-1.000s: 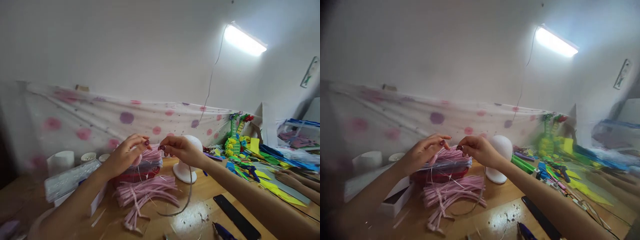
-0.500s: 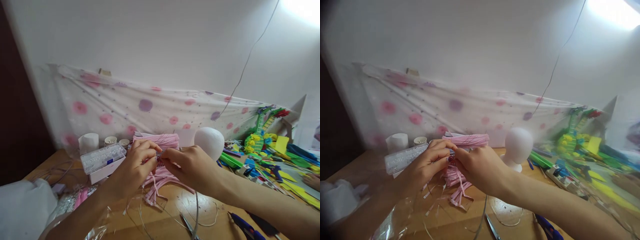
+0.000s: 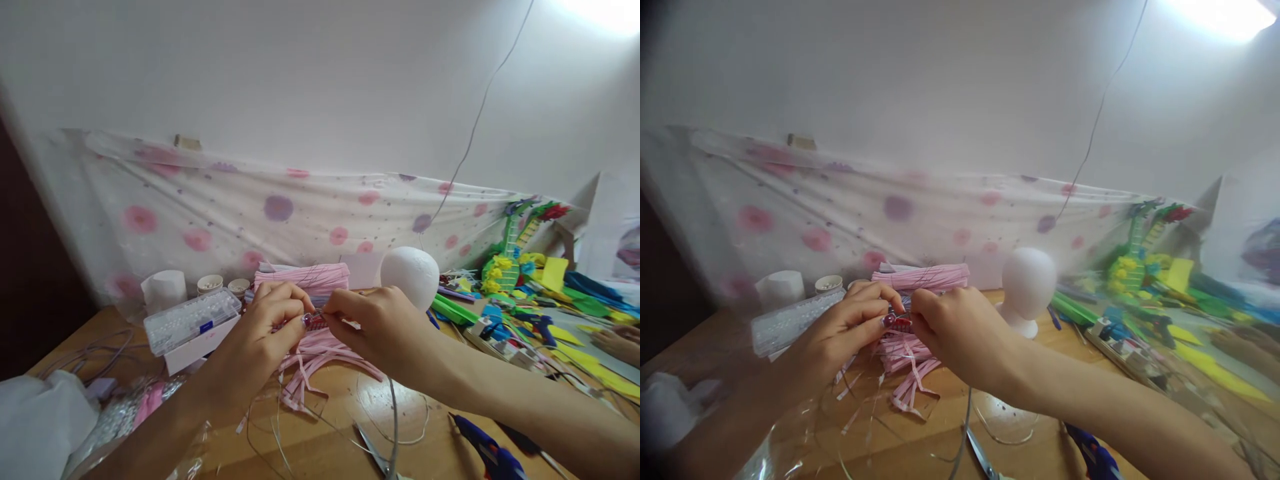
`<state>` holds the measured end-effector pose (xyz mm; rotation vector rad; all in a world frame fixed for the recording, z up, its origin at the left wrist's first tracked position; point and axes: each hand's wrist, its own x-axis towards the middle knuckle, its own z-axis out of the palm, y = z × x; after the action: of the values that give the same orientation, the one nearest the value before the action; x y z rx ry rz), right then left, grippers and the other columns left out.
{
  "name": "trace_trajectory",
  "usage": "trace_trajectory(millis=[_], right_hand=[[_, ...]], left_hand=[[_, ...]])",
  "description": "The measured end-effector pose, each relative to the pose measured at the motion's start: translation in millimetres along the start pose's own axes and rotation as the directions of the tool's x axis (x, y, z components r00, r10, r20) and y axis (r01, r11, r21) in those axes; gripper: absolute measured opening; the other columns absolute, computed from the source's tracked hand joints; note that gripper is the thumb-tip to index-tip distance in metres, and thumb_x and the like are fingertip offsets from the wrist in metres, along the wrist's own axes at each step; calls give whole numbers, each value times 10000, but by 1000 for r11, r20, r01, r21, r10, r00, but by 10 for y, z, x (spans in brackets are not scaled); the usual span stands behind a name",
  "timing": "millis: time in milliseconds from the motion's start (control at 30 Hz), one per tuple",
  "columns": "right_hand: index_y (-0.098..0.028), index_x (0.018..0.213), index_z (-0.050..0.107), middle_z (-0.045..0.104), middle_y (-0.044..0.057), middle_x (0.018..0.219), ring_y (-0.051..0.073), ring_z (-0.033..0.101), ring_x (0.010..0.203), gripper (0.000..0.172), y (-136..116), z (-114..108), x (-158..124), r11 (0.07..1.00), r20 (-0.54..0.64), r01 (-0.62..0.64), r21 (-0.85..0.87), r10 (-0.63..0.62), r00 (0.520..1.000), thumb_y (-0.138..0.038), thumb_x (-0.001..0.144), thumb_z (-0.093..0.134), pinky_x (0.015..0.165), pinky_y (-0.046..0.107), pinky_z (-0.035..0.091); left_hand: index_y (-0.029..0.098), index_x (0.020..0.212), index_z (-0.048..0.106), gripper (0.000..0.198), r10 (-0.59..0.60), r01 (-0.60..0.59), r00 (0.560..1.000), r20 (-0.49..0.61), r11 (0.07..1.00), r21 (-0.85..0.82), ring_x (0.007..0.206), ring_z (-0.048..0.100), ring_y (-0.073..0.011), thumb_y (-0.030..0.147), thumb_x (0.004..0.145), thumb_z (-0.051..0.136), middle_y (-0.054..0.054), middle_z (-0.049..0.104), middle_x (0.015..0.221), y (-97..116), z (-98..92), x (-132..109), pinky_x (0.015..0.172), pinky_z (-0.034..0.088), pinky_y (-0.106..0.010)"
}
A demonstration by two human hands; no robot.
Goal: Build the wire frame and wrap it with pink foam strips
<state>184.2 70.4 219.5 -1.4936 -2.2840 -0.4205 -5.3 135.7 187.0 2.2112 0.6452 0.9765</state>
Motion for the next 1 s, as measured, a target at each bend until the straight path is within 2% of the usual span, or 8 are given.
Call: trace_trajectory(millis=[167, 300, 467, 667, 867, 1000], right_hand=[[-173, 750, 655, 633, -11, 545, 75, 462, 439, 165, 24, -29, -33, 1000, -29, -24, 6, 25, 999, -169, 892, 571, 473, 260, 218], [-176, 717, 635, 576, -27, 511, 65, 396, 432, 172, 32, -37, -17, 1000, -67, -15, 13, 16, 998, -157, 873, 563, 480, 260, 207], [-184, 687, 606, 550, -35, 511, 64, 331, 444, 176, 51, -30, 8, 998, -77, -39, 54, 43, 996, -140, 848, 550, 478, 248, 220], [-196, 662, 612, 525, -52, 493, 64, 269, 444, 178, 104, -64, 10, 995, -89, -99, 30, 102, 991, -158, 833, 579, 472, 234, 235], [-191, 742, 682, 634, -42, 562, 63, 464, 465, 165, 78, -148, -25, 995, -163, -82, 63, 92, 982, -170, 881, 594, 514, 215, 302], [-182, 769, 702, 693, -10, 623, 100, 586, 527, 156, 63, -168, -54, 998, -211, -55, 31, 60, 976, -172, 895, 612, 536, 224, 346]], left_hand=[[224, 627, 517, 305, 4, -4, 1000, -2, 1000, 26, 1048, 493, -267, 305, 910, 434, -38, 631, 1010, 38, -5, -27, 956, 410, -414], [216, 596, 454, 326, 10, -10, 1000, -10, 999, 45, 1023, 504, -261, 304, 910, 429, -34, 625, 983, 43, -37, -49, 919, 420, -402], [218, 566, 448, 341, 11, -10, 1000, -22, 998, 54, 1008, 502, -264, 325, 889, 445, -39, 629, 968, 28, -87, -69, 914, 427, -408], [213, 563, 454, 371, -19, 18, 999, -32, 999, -40, 984, 488, -260, 359, 905, 460, -45, 599, 981, -12, -116, -112, 935, 396, -415], [207, 605, 550, 431, 2, -22, 995, -96, 978, -207, 895, 488, -225, 433, 963, 469, -36, 543, 934, -114, -126, -137, 919, 376, -391], [210, 605, 566, 434, 21, -48, 992, -126, 974, -219, 913, 481, -226, 441, 964, 489, -31, 535, 933, -132, -117, -162, 944, 365, -394]])
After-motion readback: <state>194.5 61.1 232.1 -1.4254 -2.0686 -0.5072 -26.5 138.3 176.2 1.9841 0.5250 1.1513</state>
